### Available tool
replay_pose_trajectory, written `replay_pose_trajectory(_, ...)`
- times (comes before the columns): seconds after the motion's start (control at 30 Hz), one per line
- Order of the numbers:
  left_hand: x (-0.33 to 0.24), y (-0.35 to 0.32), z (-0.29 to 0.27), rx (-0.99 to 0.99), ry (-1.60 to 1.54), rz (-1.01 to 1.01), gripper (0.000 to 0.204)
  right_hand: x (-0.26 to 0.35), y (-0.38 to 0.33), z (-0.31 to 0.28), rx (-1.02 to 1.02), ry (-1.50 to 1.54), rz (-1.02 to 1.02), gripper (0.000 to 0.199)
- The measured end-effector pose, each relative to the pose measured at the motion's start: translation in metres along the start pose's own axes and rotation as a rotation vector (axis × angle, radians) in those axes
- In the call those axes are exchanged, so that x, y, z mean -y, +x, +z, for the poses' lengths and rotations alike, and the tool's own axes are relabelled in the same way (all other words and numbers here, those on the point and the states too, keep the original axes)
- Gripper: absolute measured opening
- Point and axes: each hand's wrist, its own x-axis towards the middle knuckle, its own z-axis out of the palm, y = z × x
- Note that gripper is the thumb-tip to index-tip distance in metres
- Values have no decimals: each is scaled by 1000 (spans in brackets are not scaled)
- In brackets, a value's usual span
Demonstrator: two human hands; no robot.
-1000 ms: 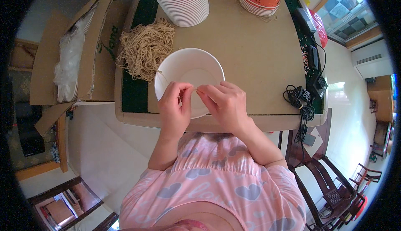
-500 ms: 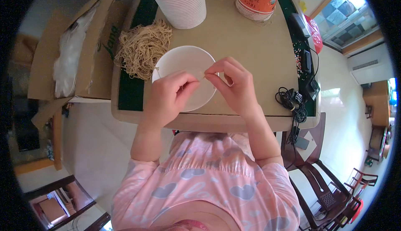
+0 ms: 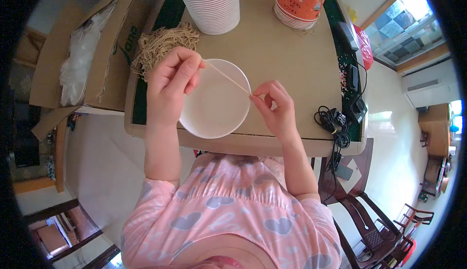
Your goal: Threading and tying strings onto paper bowls for assembly in a packaging environment.
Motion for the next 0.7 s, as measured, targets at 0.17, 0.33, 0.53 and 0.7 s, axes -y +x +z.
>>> replay_pose_trajectory(0.17, 4, 4, 9, 32, -27, -27, 14, 34, 20, 7, -86, -74, -111, 17)
replay_pose_trajectory(0.33, -3, 1, -5, 164, 460, 36, 5, 55, 42, 2, 168, 78, 22, 14)
replay_pose_trajectory(0.53, 50, 17, -59, -23, 529, -147, 9, 10, 55, 6, 36, 82, 58, 10)
replay_pose_trajectory(0.7, 95, 20, -78, -72, 405, -286, 13, -26, 76, 8, 97, 268, 337, 14)
